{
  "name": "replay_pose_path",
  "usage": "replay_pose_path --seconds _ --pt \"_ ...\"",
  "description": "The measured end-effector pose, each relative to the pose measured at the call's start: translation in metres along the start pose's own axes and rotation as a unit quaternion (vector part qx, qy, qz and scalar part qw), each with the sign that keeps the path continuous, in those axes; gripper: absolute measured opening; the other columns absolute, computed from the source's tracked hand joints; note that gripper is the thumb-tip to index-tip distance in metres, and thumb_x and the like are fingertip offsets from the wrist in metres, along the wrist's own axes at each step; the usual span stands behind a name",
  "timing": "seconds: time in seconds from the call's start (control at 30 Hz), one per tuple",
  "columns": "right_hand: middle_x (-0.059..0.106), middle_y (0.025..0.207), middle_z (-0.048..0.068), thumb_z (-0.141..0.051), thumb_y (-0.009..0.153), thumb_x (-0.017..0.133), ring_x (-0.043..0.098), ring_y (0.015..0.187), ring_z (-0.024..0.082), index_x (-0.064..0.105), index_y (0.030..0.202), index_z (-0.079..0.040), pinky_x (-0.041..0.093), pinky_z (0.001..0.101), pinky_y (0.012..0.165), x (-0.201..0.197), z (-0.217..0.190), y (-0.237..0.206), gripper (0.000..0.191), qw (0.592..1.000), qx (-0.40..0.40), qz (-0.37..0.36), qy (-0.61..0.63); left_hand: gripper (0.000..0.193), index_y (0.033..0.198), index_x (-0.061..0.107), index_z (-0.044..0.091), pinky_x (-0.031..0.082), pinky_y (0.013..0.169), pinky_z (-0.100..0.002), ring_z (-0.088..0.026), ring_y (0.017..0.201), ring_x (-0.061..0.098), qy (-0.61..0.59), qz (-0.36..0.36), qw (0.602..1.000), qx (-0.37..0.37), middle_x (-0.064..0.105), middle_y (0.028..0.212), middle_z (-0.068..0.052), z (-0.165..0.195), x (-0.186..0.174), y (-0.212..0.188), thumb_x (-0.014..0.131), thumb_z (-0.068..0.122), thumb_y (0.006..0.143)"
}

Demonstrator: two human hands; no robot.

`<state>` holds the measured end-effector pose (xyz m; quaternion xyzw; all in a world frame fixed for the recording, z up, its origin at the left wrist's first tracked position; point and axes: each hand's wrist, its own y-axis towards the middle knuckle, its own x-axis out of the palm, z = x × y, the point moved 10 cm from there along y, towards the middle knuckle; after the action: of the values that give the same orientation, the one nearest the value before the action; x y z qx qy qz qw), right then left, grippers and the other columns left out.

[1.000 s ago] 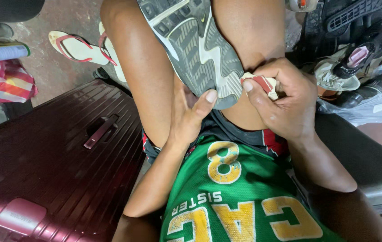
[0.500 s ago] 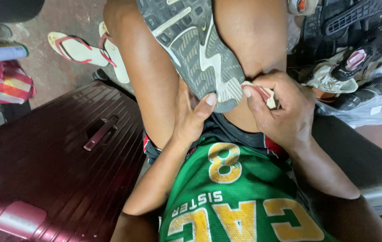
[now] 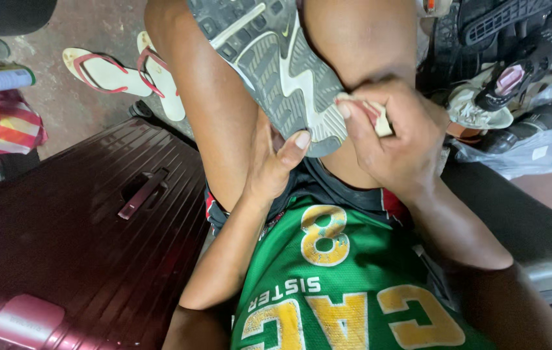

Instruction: The person sits on the floor and scrubs the soles and midsoles of sneakers using a small handheld abrasive pad, working the shoe over their lap and turning it to reach different areas. They set one shoe aside and continue on another before placing the finished shoe down.

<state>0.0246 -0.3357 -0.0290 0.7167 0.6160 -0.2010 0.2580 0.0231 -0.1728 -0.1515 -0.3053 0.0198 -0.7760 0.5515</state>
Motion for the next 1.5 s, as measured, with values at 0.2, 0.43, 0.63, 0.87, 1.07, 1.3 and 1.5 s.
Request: replay_pose_path --seconds 0.2,0.43,0.63,0.87,1.07,1.3,1.5 --pt "0.069 0.101 0.008 -0.002 0.108 0.073 0.060 0.077 0.008 0.061 0.114 0.002 0.047 0.0212 0.069 -0.025 0.026 0.006 0.013 0.984 0.082 0.037 0.156 0.100 0.161 0.030 -0.005 0.030 0.129 -0.040 -0.025 0.148 0.044 -0.094 0.011 0.995 0.028 0.048 0.154 -0.014 -0.003 -0.004 0.000 0.074 0.045 0.086" --pt "0.070 0.094 0.005 0.004 0.106 0.071 0.065 0.079 0.005 0.060 0.111 0.003 0.051 0.0181 0.069 0.000 0.030 -0.016 0.012 0.966 0.128 -0.058 0.216 0.100 0.161 0.030 -0.007 0.028 0.131 -0.042 -0.026 0.150 0.042 -0.125 0.015 0.992 0.023 0.046 0.156 -0.016 -0.010 -0.010 0.000 0.074 0.044 0.087" --pt "0.066 0.087 0.002 0.001 0.105 0.076 0.059 0.076 0.003 0.064 0.105 0.001 0.046 0.0178 0.066 0.011 0.027 -0.023 0.012 0.976 0.132 -0.053 0.167 0.097 0.161 0.031 -0.006 0.029 0.131 -0.041 -0.025 0.148 0.044 -0.108 0.013 0.993 0.041 0.048 0.155 -0.015 -0.008 -0.005 0.001 0.073 0.043 0.088" --pt "0.067 0.086 0.004 -0.003 0.105 0.080 0.060 0.073 0.004 0.065 0.102 0.001 0.049 0.0206 0.069 0.007 0.006 -0.021 0.016 0.998 0.051 -0.017 0.043 0.092 0.158 0.036 -0.005 0.035 0.124 -0.039 -0.024 0.138 0.050 -0.069 0.028 0.996 0.050 0.053 0.144 -0.015 -0.007 -0.006 0.002 0.072 0.046 0.090" --pt "0.068 0.090 0.010 -0.003 0.108 0.078 0.064 0.076 0.014 0.065 0.107 -0.001 0.051 0.0251 0.070 0.006 -0.001 -0.010 0.014 0.999 0.031 0.017 0.010 0.090 0.155 0.039 -0.003 0.041 0.120 -0.038 -0.022 0.133 0.054 0.022 0.021 0.999 0.042 0.057 0.141 -0.013 -0.004 -0.003 0.000 0.071 0.051 0.090" --pt "0.071 0.089 0.011 -0.008 0.104 0.082 0.070 0.075 0.017 0.066 0.106 -0.003 0.054 0.0283 0.070 0.004 -0.004 -0.008 0.017 0.999 0.015 -0.017 -0.046 0.091 0.153 0.038 -0.002 0.041 0.119 -0.037 -0.021 0.133 0.053 0.012 0.034 0.998 0.054 0.054 0.141 -0.013 -0.001 -0.004 0.001 0.073 0.052 0.090" --pt "0.069 0.088 0.011 -0.007 0.106 0.082 0.070 0.073 0.018 0.066 0.107 -0.003 0.053 0.0274 0.069 0.002 0.004 -0.014 0.016 1.000 0.008 0.009 -0.015 0.090 0.153 0.040 -0.003 0.043 0.120 -0.038 -0.020 0.129 0.054 0.018 0.033 0.998 0.053 0.056 0.139 -0.013 -0.004 -0.003 0.000 0.073 0.052 0.090"
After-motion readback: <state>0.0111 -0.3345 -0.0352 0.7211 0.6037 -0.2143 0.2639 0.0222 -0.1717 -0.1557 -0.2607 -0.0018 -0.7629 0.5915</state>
